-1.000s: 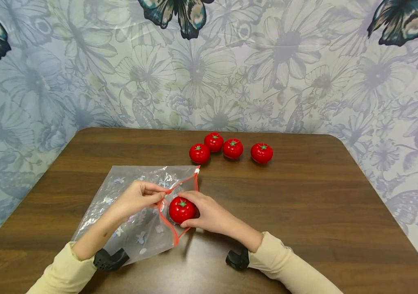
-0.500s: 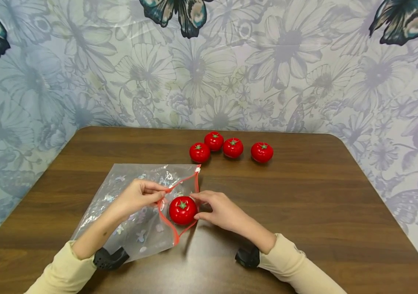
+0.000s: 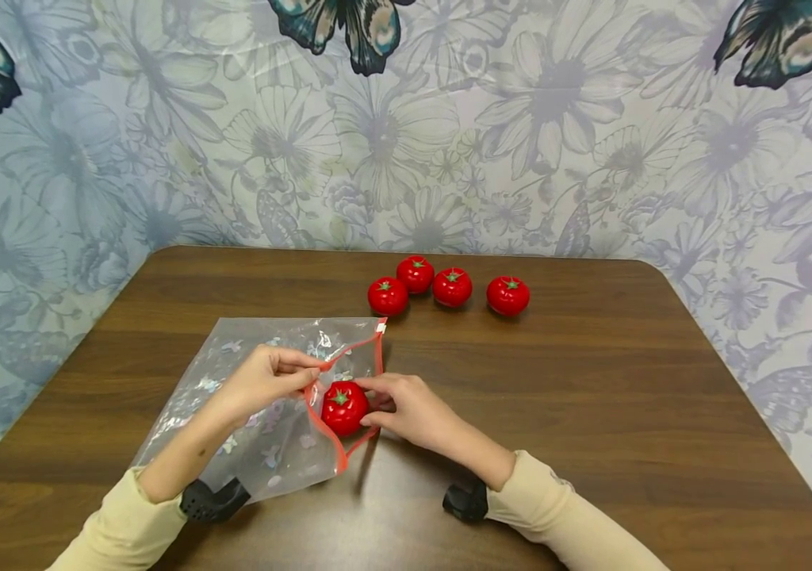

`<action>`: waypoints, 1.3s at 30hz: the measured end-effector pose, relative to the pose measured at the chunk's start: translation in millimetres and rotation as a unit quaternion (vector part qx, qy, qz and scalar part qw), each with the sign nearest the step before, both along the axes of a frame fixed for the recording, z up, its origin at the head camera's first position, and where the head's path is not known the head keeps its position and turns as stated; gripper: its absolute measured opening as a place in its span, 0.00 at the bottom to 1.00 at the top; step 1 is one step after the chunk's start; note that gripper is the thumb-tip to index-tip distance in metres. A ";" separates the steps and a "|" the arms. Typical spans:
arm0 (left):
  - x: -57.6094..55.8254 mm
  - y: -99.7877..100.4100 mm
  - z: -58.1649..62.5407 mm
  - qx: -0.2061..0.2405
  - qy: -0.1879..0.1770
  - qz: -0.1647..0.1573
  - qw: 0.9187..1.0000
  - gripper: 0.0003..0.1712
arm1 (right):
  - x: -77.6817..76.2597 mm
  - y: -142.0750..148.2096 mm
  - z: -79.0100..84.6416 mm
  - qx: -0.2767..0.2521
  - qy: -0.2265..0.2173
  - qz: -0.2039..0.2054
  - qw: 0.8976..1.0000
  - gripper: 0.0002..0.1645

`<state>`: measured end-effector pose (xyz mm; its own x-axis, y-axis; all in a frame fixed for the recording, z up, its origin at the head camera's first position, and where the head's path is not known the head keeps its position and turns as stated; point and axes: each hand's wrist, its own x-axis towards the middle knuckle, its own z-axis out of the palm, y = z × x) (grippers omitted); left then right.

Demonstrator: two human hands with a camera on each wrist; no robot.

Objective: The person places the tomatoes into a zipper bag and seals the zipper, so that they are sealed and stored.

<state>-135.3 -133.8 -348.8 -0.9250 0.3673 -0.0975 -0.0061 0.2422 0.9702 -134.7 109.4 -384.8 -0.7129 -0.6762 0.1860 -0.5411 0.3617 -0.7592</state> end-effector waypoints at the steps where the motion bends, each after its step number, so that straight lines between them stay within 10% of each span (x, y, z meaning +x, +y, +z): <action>1: 0.0 0.0 0.3 0.002 0.000 -0.001 1.000 0.15 | 0.1 -1.8 0.2 0.000 -0.004 0.001 1.000 0.30; 26: -0.7 0.2 -0.9 0.015 0.007 -0.010 1.000 0.14 | 0.7 -31.7 -8.3 -0.071 -0.117 -0.012 0.991 0.21; 39: -0.6 0.3 -0.4 0.015 0.006 -0.006 1.000 0.14 | -6.6 -14.3 -1.9 -0.054 -0.093 -0.025 0.994 0.19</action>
